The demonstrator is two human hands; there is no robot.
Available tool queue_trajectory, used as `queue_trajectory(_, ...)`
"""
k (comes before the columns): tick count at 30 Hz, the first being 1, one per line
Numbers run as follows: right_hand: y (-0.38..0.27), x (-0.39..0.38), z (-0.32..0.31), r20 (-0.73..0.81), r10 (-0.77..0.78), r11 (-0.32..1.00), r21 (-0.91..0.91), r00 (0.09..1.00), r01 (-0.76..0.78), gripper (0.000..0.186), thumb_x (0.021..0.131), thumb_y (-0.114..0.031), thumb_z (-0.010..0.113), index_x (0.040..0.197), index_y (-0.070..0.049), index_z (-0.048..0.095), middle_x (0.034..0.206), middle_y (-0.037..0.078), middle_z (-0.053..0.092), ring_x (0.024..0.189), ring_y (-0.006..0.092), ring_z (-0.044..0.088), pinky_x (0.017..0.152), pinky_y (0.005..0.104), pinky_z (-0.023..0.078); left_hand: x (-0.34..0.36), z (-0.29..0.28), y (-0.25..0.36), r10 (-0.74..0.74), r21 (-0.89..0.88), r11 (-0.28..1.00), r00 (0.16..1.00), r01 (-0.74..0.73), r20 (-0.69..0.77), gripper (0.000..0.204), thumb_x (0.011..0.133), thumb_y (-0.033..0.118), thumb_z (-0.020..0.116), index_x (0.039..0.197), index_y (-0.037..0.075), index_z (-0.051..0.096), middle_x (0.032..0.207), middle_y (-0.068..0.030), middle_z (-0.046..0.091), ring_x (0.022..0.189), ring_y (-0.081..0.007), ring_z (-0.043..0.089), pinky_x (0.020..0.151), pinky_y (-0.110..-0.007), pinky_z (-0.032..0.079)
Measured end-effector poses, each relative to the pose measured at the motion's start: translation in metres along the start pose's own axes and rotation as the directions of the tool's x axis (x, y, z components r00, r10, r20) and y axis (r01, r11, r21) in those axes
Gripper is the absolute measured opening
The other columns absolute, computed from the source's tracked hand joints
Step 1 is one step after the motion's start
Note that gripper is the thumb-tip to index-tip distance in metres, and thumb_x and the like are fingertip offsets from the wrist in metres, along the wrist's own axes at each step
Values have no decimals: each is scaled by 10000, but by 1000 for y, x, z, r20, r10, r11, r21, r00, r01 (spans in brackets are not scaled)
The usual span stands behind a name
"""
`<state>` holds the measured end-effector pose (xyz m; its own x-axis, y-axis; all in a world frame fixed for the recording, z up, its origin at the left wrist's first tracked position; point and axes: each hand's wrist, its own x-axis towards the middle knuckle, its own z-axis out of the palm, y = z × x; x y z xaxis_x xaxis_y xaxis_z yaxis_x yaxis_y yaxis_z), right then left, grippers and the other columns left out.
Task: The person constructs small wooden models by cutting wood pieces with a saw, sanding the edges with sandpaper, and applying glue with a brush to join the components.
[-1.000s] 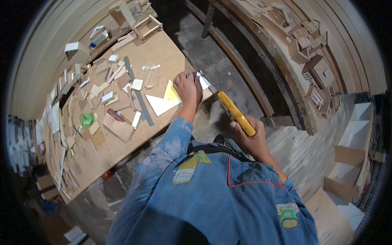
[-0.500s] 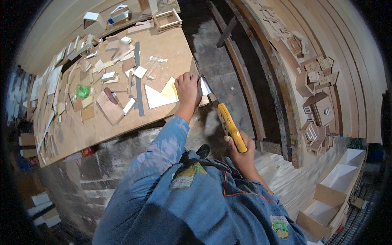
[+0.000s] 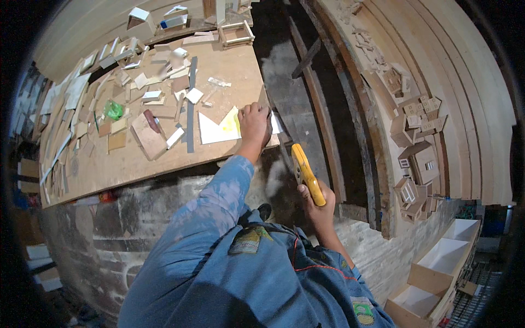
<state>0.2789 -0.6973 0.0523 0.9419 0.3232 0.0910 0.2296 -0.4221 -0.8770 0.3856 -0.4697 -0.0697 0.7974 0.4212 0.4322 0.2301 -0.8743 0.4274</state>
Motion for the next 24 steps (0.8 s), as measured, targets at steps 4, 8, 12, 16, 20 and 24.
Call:
queue_trajectory(4, -3, -4, 7, 18, -37, 997, -65, 999, 38, 333, 868, -260, 713, 761, 6, 543, 621, 148, 503, 527, 292, 495, 528, 367, 405, -2, 4, -4, -24, 22, 999, 1000, 24, -3, 120, 825, 176, 588, 889, 151, 686, 982, -62, 574, 1024, -265, 514, 912, -432, 359)
queue_trajectory(8, -18, -4, 10, 33, -57, 995, -82, 998, 60, 354, 869, -264, 718, 740, 5, 527, 613, 150, 481, 527, 295, 483, 529, 372, 407, -2, 3, -3, -25, 0, 1000, 998, 25, 51, 130, 837, 192, 583, 900, 163, 693, 999, -56, 574, 1026, -253, 514, 909, -435, 358)
queue_trajectory(12, -19, -4, 9, -49, 20, 1000, 20, 999, -19, 299, 875, -248, 717, 790, 5, 581, 621, 112, 515, 537, 209, 484, 539, 348, 417, -6, 16, -8, -11, 3, 1000, 1000, 11, -13, 135, 827, 176, 581, 906, 167, 690, 984, -53, 564, 1016, -246, 516, 916, -446, 363)
queue_trajectory(16, 4, -17, 16, -33, 34, 999, -34, 999, -35, 286, 886, -262, 705, 829, 3, 612, 642, 83, 519, 592, 144, 484, 576, 301, 426, -7, 17, -6, -16, 29, 999, 1000, 16, 0, 152, 835, 186, 575, 938, 158, 683, 998, -59, 571, 1016, -253, 518, 917, -445, 369)
queue_trajectory(20, 0, -22, 20, -101, 134, 986, 112, 986, -123, 301, 896, -277, 690, 825, 2, 601, 636, 72, 501, 602, 136, 481, 589, 292, 431, -3, 9, -2, -22, 22, 999, 1000, 23, -21, 179, 823, 213, 617, 979, 146, 674, 1004, -73, 573, 1025, -267, 518, 918, -445, 369)
queue_trajectory(24, -3, -13, 24, -133, 67, 997, 56, 989, -60, 275, 890, -241, 695, 832, 11, 600, 645, 91, 530, 592, 157, 497, 590, 303, 440, -5, -4, 0, -22, -32, 999, 999, 23, 26, 187, 828, 220, 639, 996, 146, 674, 1012, -83, 568, 1033, -283, 519, 918, -451, 371)
